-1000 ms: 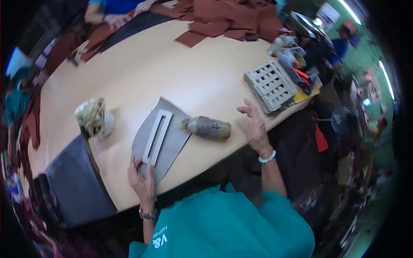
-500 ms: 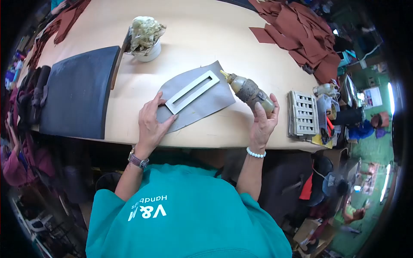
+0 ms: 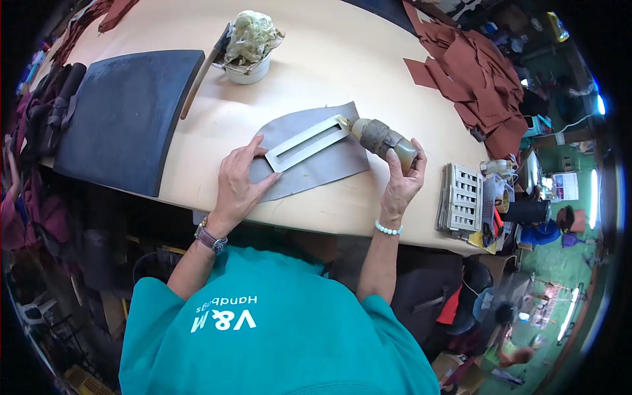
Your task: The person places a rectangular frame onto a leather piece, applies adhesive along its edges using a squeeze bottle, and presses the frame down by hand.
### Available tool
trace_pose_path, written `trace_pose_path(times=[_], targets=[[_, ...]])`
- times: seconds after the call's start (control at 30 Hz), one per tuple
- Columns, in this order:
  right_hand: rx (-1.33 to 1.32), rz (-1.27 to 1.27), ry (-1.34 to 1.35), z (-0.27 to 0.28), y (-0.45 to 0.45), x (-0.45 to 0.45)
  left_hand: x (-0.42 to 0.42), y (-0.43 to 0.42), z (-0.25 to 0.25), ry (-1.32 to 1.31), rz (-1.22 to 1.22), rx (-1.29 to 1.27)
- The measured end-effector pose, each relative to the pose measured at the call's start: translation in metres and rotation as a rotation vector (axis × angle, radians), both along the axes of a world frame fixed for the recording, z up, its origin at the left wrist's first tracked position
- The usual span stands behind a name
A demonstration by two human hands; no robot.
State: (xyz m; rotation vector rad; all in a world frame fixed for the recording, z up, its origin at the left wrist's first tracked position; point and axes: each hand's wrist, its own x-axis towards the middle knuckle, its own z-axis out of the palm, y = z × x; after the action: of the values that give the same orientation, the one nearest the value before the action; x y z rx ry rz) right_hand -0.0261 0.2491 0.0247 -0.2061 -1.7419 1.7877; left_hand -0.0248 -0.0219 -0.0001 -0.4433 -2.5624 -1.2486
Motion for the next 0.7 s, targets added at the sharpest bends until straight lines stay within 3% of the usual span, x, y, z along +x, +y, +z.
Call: trace_pose_path(times=[0.27,0.7], targets=[[0.143,-0.002,-0.025,0.000,0.001,0.002,0.001,0.001,0.002,-0.006,0.006,0.011],[0.090,0.198,-0.102,-0.007,-0.053,0.041,0.000,0.001,0.001,-0.004,0.014,0.027]])
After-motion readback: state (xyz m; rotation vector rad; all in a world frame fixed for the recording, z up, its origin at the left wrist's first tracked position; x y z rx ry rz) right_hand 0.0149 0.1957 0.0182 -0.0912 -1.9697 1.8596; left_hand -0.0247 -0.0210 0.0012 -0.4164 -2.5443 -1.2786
